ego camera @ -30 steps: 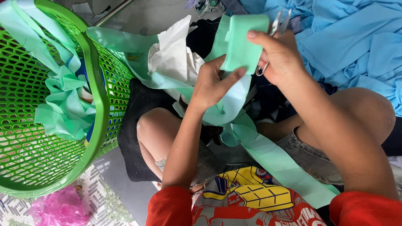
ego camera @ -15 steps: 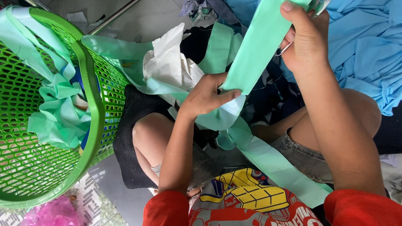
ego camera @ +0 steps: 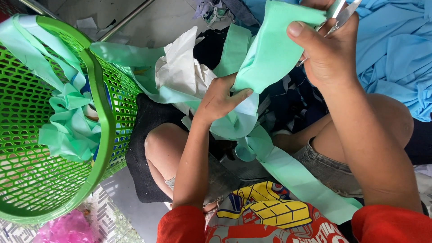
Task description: The person sits cross-legged and uses scissors to cut a long strip of light green fabric into smaller pieces. They repeatedly fold and snip the fabric, placing the cut pieces into a green basket beside them.
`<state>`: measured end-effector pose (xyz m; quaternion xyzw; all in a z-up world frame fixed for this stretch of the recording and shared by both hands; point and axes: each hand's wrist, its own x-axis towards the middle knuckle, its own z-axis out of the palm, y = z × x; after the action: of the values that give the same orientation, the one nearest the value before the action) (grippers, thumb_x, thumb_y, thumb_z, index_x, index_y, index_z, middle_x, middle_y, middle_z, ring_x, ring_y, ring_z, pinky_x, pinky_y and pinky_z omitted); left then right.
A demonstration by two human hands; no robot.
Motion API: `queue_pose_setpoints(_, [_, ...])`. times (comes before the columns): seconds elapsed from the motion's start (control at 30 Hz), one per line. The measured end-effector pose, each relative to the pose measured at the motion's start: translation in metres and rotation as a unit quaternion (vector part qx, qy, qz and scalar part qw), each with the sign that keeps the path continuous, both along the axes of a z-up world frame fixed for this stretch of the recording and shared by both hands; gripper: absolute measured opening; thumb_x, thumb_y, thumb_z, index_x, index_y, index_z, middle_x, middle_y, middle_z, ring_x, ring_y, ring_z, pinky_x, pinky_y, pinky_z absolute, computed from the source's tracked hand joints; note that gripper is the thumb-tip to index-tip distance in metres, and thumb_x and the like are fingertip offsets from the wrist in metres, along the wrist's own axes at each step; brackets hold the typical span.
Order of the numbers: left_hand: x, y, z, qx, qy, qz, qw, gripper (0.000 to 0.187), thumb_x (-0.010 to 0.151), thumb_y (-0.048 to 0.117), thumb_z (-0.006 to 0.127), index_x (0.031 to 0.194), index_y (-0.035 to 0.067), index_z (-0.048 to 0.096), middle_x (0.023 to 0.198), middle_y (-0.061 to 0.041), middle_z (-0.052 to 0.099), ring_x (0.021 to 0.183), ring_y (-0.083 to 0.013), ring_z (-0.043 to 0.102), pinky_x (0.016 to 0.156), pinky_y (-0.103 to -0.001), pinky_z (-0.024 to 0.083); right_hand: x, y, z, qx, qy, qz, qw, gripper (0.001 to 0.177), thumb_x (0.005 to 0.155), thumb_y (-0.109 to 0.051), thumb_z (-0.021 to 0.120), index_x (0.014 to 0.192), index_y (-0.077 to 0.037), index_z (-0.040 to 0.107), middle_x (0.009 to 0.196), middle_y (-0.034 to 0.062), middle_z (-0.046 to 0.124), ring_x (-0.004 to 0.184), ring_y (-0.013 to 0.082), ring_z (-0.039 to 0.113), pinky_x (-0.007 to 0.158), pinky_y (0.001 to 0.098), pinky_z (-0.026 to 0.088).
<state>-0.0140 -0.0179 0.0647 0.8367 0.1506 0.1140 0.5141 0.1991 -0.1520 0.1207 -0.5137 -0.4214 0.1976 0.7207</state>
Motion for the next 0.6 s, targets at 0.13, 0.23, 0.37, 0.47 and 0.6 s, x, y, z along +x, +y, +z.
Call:
queue_pose_setpoints(0.13, [0.002, 0.0, 0.004, -0.022, 0.016, -0.002, 1.0, 0.025, 0.095, 0.032, 0.067, 0.087, 0.011, 0.055, 0.074, 0.008, 0.042, 0.073, -0.0101, 0.038, 0.063, -0.028, 0.033, -0.007, -0.004, 0.009, -0.024, 0.005, -0.025, 0.999, 0.028, 0.097, -0.02, 0.082, 0.114, -0.009, 0.062, 0.096, 0.0015, 0.06, 0.082, 0.0129, 0.059, 0.069, 0.0287, 0.047])
queue_pose_setpoints(0.23, [0.002, 0.001, 0.005, -0.021, 0.03, 0.006, 0.999, 0.026, 0.095, 0.033, 0.066, 0.087, 0.012, 0.052, 0.075, 0.008, 0.037, 0.073, -0.0113, 0.033, 0.064, -0.028, 0.031, -0.014, -0.007, 0.021, -0.032, -0.093, -0.026, 0.995, 0.027, 0.104, -0.014, 0.077, 0.119, 0.001, 0.06, 0.1, 0.0134, 0.064, 0.08, 0.0199, 0.063, 0.062, 0.0302, 0.05])
queue_pose_setpoints(0.37, [0.006, 0.006, 0.002, -0.065, 0.013, 0.0, 0.998, 0.031, 0.097, 0.043, 0.063, 0.1, 0.012, 0.063, 0.076, 0.008, 0.043, 0.071, -0.0088, 0.037, 0.063, -0.026, 0.034, -0.023, -0.009, 0.038, 0.01, -0.234, 0.009, 0.972, 0.021, 0.105, -0.003, 0.077, 0.106, 0.011, 0.063, 0.101, 0.0248, 0.065, 0.095, 0.0324, 0.064, 0.081, 0.041, 0.052])
queue_pose_setpoints(0.47, [0.011, 0.013, -0.007, -0.117, -0.022, -0.003, 0.993, 0.031, 0.097, 0.04, 0.065, 0.11, 0.012, 0.066, 0.083, 0.008, 0.048, 0.075, -0.0071, 0.04, 0.062, -0.024, 0.034, -0.033, -0.013, 0.046, 0.011, -0.249, 0.015, 0.968, 0.017, 0.104, 0.003, 0.078, 0.105, 0.014, 0.064, 0.1, 0.0275, 0.067, 0.095, 0.0352, 0.065, 0.079, 0.0424, 0.051])
queue_pose_setpoints(0.6, [0.02, 0.017, -0.013, -0.138, -0.053, 0.025, 0.989, 0.033, 0.098, 0.036, 0.067, 0.121, 0.012, 0.069, 0.089, 0.006, 0.057, 0.076, -0.0079, 0.046, 0.064, -0.023, 0.038, -0.04, -0.015, 0.05, -0.014, -0.254, -0.006, 0.967, 0.015, 0.104, 0.008, 0.08, 0.105, 0.014, 0.067, 0.099, 0.0266, 0.067, 0.092, 0.0344, 0.064, 0.076, 0.041, 0.048])
